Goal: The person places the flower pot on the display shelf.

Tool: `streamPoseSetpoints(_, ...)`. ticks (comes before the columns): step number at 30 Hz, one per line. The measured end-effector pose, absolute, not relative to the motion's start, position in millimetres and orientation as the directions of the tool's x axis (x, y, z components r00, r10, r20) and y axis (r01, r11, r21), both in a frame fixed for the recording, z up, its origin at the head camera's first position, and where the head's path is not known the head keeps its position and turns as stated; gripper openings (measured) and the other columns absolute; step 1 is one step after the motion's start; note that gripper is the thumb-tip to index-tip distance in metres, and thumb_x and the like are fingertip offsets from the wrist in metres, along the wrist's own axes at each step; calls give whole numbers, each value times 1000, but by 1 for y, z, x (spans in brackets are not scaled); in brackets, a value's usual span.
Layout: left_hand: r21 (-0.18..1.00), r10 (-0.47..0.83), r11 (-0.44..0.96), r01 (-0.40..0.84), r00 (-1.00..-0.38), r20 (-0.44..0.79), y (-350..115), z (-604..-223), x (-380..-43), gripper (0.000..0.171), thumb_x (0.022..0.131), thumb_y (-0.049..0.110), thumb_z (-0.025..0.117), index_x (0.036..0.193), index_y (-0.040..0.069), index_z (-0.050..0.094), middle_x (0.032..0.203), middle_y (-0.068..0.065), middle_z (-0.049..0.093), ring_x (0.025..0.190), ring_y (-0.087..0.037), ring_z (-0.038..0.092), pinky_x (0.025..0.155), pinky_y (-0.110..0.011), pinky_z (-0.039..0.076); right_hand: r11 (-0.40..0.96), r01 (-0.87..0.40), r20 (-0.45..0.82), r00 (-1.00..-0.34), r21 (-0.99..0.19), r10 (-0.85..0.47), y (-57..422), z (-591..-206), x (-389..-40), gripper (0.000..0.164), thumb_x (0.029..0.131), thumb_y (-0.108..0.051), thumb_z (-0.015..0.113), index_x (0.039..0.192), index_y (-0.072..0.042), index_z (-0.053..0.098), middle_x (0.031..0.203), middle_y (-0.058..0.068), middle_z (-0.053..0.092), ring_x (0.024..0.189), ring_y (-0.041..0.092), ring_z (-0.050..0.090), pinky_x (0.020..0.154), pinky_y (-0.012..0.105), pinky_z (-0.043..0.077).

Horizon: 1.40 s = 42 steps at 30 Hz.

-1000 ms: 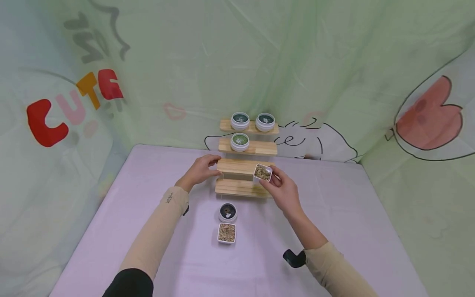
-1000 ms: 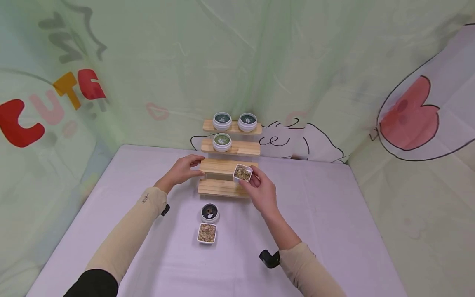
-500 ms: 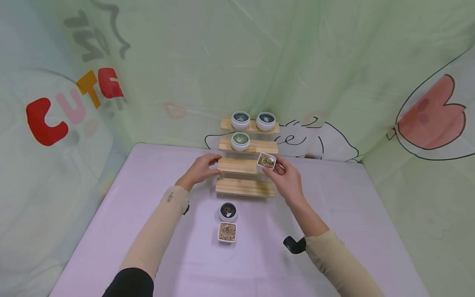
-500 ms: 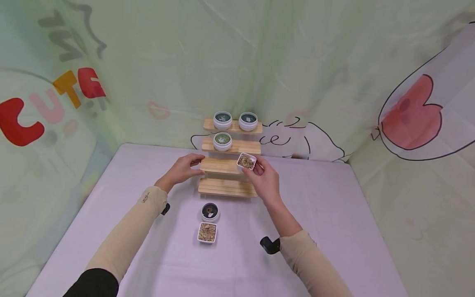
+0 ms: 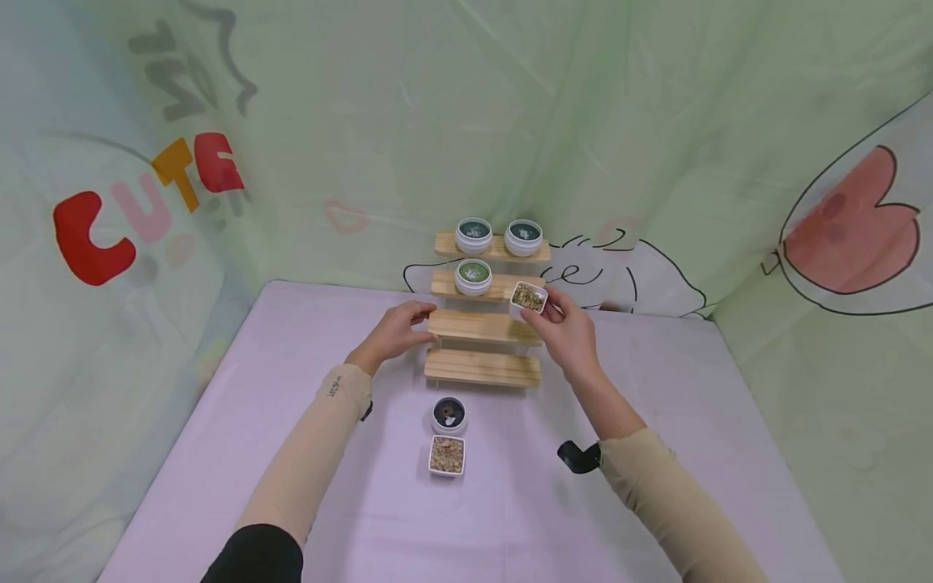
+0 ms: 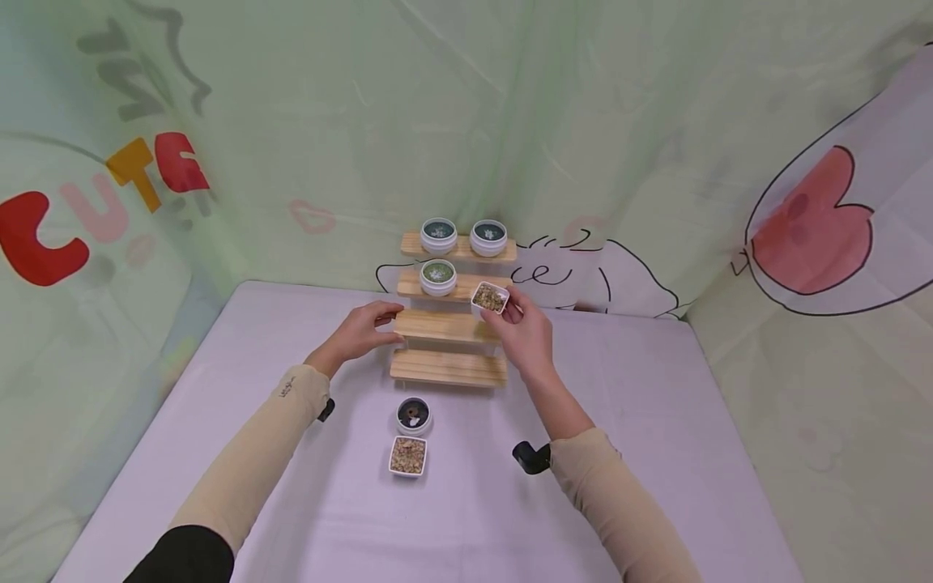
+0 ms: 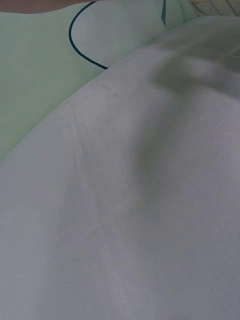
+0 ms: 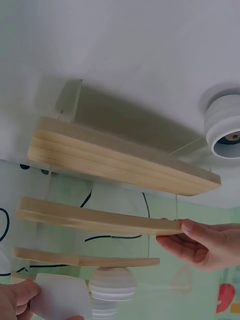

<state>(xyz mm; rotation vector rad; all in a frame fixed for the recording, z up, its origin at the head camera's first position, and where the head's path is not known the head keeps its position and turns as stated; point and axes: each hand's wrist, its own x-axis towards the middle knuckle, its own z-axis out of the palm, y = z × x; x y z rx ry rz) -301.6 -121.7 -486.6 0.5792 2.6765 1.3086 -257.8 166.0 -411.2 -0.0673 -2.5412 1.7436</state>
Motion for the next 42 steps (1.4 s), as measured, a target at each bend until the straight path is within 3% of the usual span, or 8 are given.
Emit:
streamPoseSetpoints(14, 765, 385, 572, 295, -921, 67, -122, -486, -304, 61, 83, 11, 79, 135, -7, 52, 133, -21, 55, 124, -31, 53, 108, -31, 45, 382, 7, 34, -994, -924, 99, 162, -408, -281, 66, 89, -20, 74, 144, 1, 44, 145, 17, 47, 130, 23, 50, 104, 29, 47)
streamPoseSetpoints(42, 772, 382, 570, 282, -922, 55, -121, -484, -301, 61, 84, 11, 78, 136, -6, 51, 135, -21, 54, 125, -30, 53, 108, -31, 45, 376, 37, 18, -990, -926, 140, 157, -417, -307, 68, 88, -20, 74, 145, 1, 43, 145, 17, 47, 131, 24, 49, 105, 27, 47)
